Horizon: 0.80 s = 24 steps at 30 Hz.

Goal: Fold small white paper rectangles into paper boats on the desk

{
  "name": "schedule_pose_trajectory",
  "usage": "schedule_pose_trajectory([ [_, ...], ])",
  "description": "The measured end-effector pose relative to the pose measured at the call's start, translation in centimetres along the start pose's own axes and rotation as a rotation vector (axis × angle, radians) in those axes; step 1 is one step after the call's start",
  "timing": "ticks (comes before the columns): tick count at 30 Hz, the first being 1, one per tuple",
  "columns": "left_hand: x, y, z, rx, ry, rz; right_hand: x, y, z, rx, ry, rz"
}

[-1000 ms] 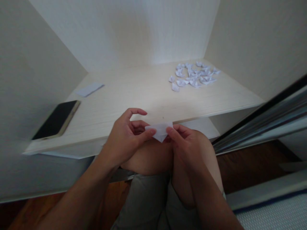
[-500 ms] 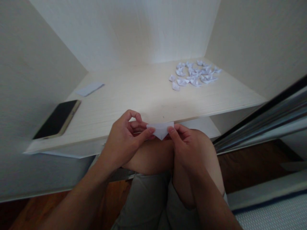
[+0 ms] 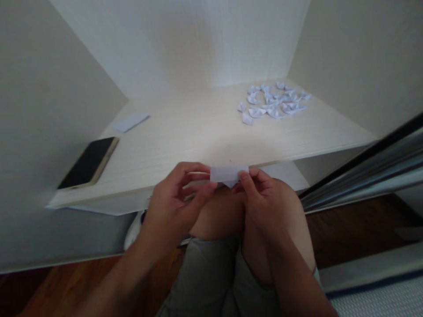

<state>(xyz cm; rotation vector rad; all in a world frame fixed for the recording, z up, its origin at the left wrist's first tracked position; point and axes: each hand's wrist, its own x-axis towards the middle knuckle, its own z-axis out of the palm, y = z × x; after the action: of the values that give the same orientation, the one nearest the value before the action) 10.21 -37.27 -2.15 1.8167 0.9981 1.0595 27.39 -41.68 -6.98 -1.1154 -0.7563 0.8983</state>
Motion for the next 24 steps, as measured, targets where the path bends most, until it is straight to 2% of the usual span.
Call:
schedule_pose_trajectory([
  [3,-0.5,0.1,1.7,0.088,0.021,0.067,-0.1,0.1,-0.1,0.035,-0.033,0.006],
  [7,0.0,0.5,3.0,0.118,0.031,0.046,-0.3,0.6,-0.2,0.126,-0.058,-0.009],
  [10,0.4,0.9,3.2,0.128,0.047,0.020,-0.5,0.9,-0.2,0.118,-0.009,-0.131],
  [12,0.5,1.0,3.0,0.128,0.050,0.012,-0.7,0.9,-0.3,0.014,-0.010,-0.258],
  [15,0.5,1.1,2.6,0.149,0.038,0.025,-0.8,0.6,-0.5,-0.168,-0.062,-0.421],
  [17,0.5,1.0,2.3,0.158,0.026,0.051,-0.8,0.2,-0.6,-0.201,-0.120,-0.464],
  [20,0.5,0.7,2.1,0.121,-0.027,0.072,-0.8,-0.1,-0.8,-0.178,-0.170,-0.417],
  [24,0.3,0.2,2.2,0.088,-0.094,0.024,-0.9,0.2,-1.0,-0.117,-0.104,-0.305],
])
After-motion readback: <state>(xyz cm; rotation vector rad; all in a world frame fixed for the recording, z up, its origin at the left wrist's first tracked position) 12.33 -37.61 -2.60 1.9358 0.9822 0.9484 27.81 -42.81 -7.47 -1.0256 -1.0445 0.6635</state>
